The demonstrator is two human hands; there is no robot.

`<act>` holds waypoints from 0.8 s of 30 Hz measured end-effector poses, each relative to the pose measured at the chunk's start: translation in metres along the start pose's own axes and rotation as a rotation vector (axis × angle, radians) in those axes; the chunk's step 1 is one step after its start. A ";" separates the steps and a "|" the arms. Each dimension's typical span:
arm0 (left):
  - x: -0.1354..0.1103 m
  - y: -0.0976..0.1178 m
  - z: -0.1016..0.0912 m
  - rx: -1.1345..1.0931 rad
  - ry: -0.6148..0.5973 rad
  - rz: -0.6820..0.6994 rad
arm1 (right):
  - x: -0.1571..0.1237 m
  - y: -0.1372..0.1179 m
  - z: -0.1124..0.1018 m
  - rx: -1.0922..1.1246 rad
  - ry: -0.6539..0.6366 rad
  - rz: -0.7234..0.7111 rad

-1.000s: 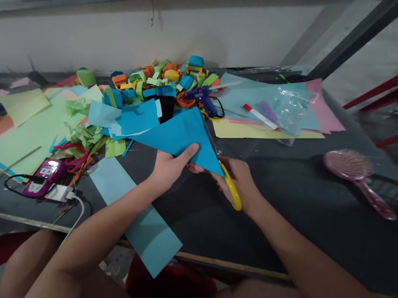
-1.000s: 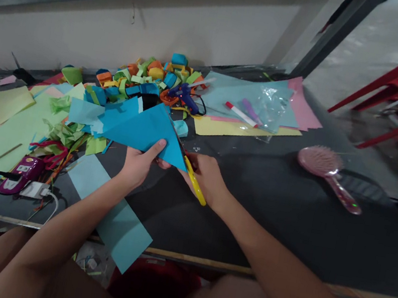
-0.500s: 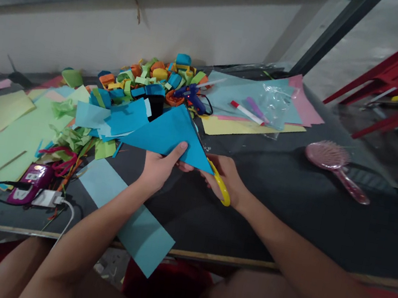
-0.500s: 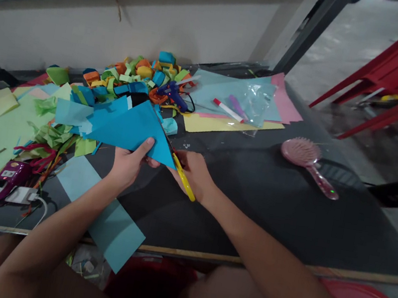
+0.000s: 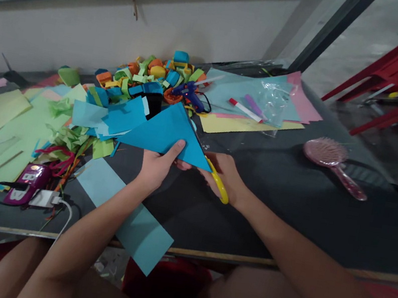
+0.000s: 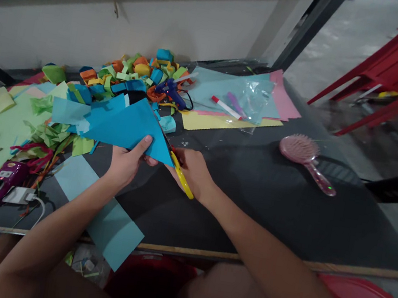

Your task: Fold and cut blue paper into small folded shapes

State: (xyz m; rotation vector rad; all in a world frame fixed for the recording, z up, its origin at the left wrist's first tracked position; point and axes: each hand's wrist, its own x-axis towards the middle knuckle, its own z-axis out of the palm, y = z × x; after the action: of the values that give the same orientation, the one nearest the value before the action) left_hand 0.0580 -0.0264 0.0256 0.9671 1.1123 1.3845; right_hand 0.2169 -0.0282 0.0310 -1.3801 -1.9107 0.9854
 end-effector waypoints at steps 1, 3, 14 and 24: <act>0.000 0.000 0.000 0.001 0.004 0.000 | 0.000 0.000 0.000 0.005 0.002 -0.001; 0.000 0.000 0.000 -0.003 0.007 0.002 | 0.000 0.001 0.000 0.018 0.002 0.001; 0.000 0.001 0.000 -0.003 0.007 -0.013 | 0.000 0.002 -0.001 -0.042 -0.010 0.008; 0.002 0.000 0.000 -0.018 0.018 -0.005 | 0.000 0.000 0.000 -0.113 0.017 -0.004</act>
State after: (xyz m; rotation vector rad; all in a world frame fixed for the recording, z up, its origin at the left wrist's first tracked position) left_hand 0.0583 -0.0245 0.0255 0.9400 1.1136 1.3992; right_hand 0.2170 -0.0282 0.0309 -1.4425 -1.9817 0.8730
